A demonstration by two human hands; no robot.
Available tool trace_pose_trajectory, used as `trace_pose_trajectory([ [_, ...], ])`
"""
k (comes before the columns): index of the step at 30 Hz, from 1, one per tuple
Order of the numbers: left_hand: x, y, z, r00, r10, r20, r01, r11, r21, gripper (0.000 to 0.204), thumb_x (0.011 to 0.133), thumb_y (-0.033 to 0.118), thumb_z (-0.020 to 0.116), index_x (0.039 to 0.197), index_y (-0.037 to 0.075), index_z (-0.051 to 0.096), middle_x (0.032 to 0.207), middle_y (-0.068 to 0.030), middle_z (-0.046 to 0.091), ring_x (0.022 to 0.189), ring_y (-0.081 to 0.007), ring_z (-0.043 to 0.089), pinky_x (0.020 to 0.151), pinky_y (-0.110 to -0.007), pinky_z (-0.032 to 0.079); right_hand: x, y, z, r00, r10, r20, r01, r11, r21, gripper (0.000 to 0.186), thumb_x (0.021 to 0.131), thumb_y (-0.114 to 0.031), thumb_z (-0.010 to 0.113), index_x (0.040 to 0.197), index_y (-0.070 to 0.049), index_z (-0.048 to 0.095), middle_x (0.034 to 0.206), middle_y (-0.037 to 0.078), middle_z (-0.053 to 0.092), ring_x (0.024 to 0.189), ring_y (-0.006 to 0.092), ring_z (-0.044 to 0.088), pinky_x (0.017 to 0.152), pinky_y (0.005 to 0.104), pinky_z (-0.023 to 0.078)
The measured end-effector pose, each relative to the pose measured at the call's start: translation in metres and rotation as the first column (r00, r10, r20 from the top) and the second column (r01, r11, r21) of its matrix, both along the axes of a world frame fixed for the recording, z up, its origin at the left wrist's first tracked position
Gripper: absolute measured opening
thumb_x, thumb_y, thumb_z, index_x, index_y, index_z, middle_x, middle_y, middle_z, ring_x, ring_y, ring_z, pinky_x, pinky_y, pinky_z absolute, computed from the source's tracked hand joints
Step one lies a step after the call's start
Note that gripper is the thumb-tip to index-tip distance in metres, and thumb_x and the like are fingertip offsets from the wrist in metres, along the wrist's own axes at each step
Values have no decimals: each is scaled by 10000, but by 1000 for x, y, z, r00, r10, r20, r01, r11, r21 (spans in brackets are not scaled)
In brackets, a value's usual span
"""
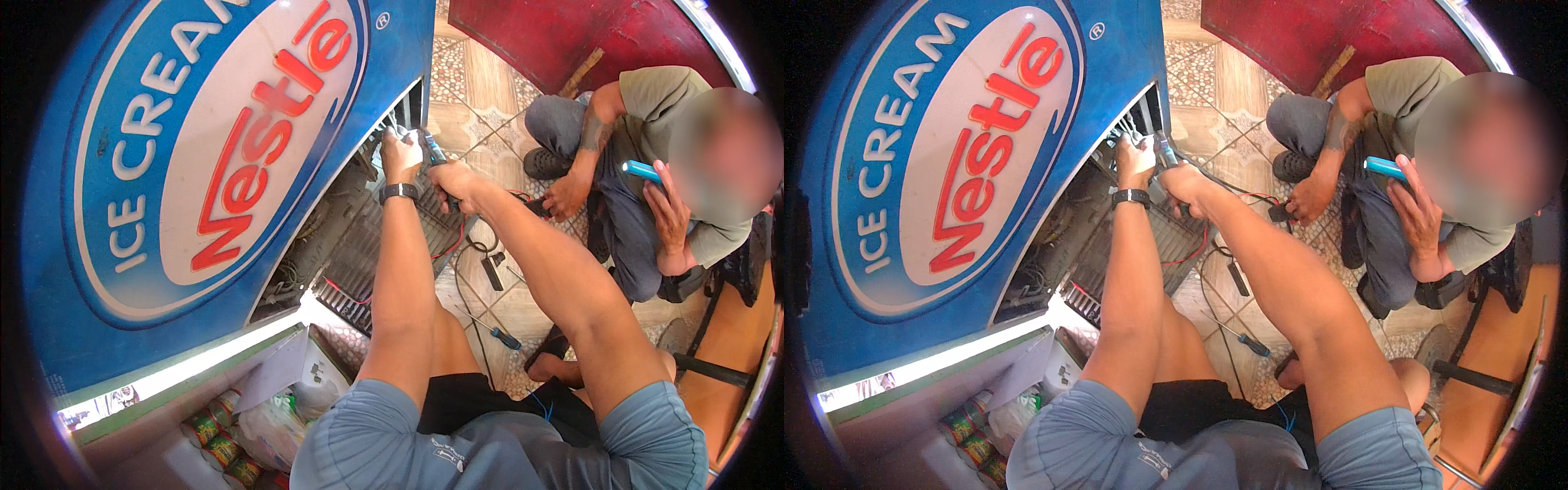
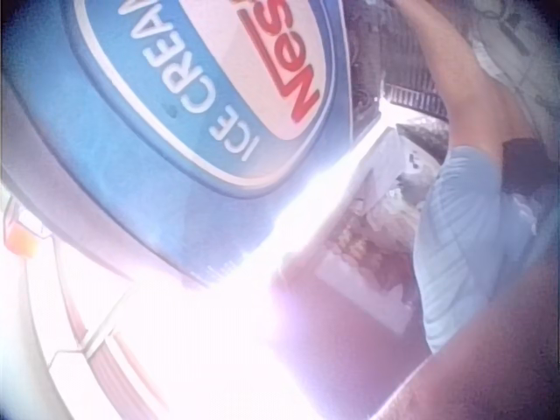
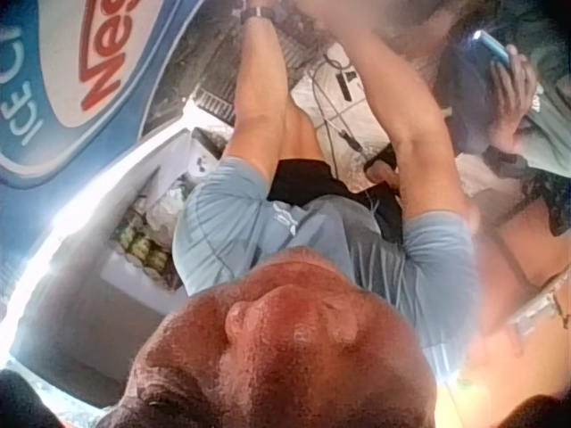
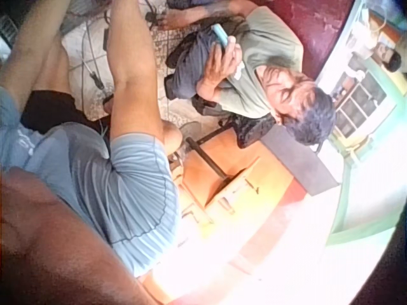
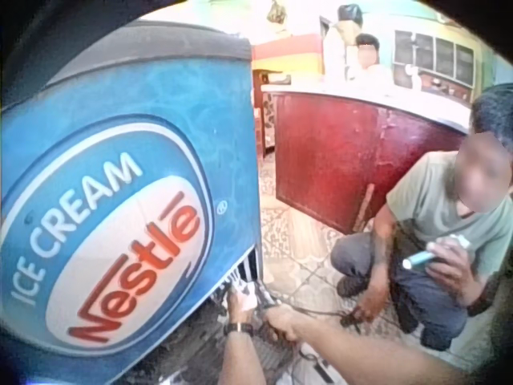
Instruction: The person works on the lower back panel of a refrigerator using a screwdriver and pliers while another person holds a flashlight.
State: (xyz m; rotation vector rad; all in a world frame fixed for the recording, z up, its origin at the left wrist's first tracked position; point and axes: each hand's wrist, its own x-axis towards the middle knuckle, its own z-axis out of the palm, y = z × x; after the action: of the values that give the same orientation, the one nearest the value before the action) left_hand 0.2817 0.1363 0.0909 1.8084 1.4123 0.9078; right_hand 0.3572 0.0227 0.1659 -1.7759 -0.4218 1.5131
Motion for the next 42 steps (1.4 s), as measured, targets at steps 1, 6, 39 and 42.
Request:
trace_pose_trajectory([
  [1, 1, -1, 2, 1000, -12, 8, 12, 1000, -29, 279, 858, 191, 638, 1005, -36, 567, 1020, -258, 653, 977, -438, 627, 847, -481, 493, 1, 1, -6, 998, 29, 62, -28, 1000, -15, 92, 844, -90, 544, 863, 0, 537, 687, 110, 523, 543, 224, 546, 428, 383, 451],
  [6, 27, -20, 11, 997, -31, 69, 37, 995, -90, 260, 852, 173, 650, 989, -32, 567, 1010, -252, 652, 973, -433, 631, 843, -471, 495, 42, -1, -65, 680, 489, 546, -456, 865, -207, 416, 839, -159, 509, 1141, 125, 557, 952, 287, 648, 798, 366, 682, 612, 462, 543],
  [39, 4, 5, -6, 996, -42, 84, 47, 997, -62, 261, 865, 186, 639, 982, -34, 562, 995, -256, 657, 962, -438, 630, 829, -485, 494, 23, -1, -5, 876, -60, -479, 38, 998, -56, 41, 863, -68, 497, 867, -73, 457, 666, 28, 441, 526, 112, 416, 455, 274, 380],
  [42, 12, -1, -3, 994, -45, 96, 55, 993, -102, 249, 857, 173, 637, 979, -31, 562, 998, -251, 657, 962, -436, 631, 831, -484, 496, 30, -3, -10, 939, -40, -341, 17, 997, -70, 34, 870, -83, 505, 866, -63, 478, 670, 33, 458, 502, 120, 421, 426, 300, 383],
])
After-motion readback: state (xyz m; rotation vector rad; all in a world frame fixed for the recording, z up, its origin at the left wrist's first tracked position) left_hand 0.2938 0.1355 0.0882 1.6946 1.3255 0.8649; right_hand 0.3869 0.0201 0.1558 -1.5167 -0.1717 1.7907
